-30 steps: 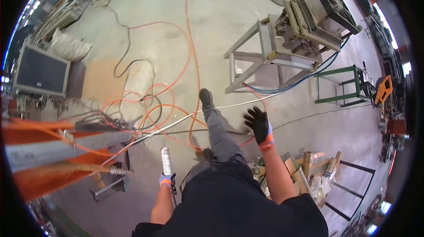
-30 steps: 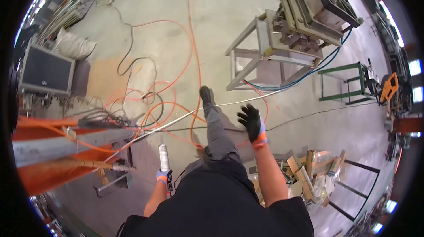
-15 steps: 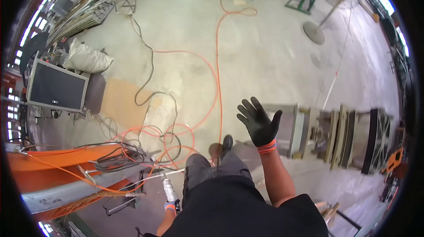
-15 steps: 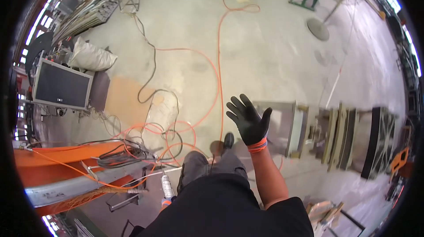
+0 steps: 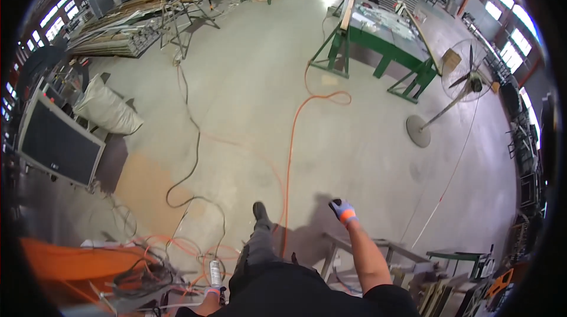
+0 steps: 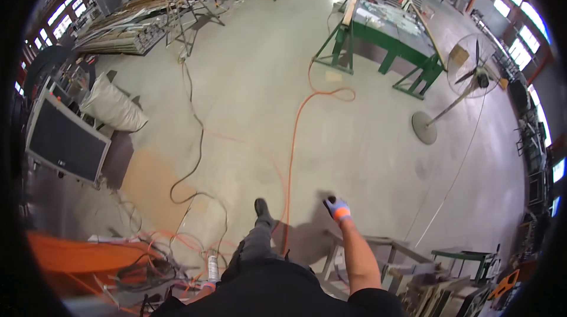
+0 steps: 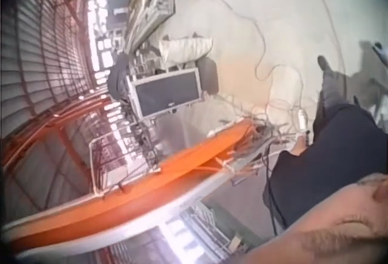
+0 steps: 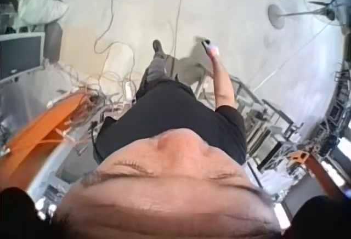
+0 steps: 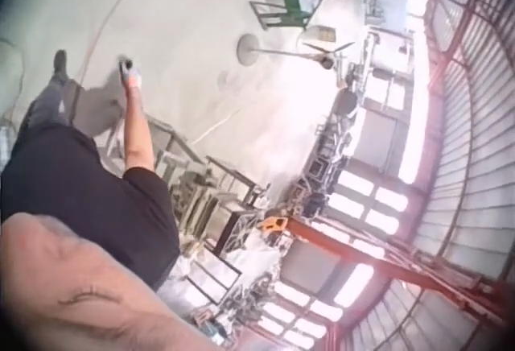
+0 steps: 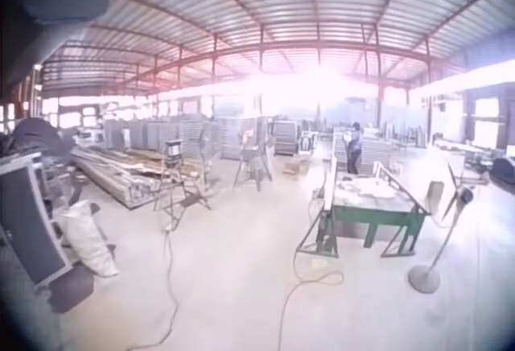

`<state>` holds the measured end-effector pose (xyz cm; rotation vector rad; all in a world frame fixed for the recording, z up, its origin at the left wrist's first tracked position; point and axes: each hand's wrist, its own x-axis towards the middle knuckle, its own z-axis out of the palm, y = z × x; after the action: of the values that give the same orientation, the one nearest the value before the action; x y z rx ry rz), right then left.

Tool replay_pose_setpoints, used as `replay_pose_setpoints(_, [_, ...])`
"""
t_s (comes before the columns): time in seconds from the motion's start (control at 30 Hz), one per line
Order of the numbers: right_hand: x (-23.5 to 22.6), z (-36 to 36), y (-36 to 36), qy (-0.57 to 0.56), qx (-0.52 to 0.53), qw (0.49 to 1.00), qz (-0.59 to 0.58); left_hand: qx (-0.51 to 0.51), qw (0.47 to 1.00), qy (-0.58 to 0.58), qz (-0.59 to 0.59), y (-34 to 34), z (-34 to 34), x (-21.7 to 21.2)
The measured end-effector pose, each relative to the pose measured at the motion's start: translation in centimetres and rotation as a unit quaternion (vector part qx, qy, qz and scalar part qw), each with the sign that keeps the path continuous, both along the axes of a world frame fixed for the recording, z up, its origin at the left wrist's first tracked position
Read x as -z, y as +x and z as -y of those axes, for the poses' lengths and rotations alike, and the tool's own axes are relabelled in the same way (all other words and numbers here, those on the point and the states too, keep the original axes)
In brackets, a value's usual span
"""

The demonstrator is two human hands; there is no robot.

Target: Applying sealant to metal frames using a caulking gun and organizing them on the fabrication floor.

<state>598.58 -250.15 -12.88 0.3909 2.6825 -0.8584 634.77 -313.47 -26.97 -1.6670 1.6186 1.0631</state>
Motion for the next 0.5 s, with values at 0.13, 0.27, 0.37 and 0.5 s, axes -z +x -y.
replay_pose_setpoints(0.13, [12.8, -3.8, 0.7, -0.411, 0.405, 0.816, 0.043, 0.001, 1.0, 0.018, 0.023, -19.8, 0.9, 1.2])
replay_pose_setpoints(0.27, [19.6, -9.2, 10.0, -0.136, 0.304, 0.941, 0.063, 0.198, 0.977, -0.025, -0.07, -46.2, -3.1, 0.8])
replay_pose_setpoints(0.37, [8.5, 0.3, 1.8, -0.178, 0.242, 0.939, 0.165, 0.273, 0.937, -0.098, -0.194, -60.7, -5.0, -13.3])
replay_pose_setpoints(0.5, [9.1, -2.5, -15.2, -0.221, 0.257, 0.926, 0.167, 0.279, 0.92, -0.139, -0.238, -76.3, -4.2, -9.4])
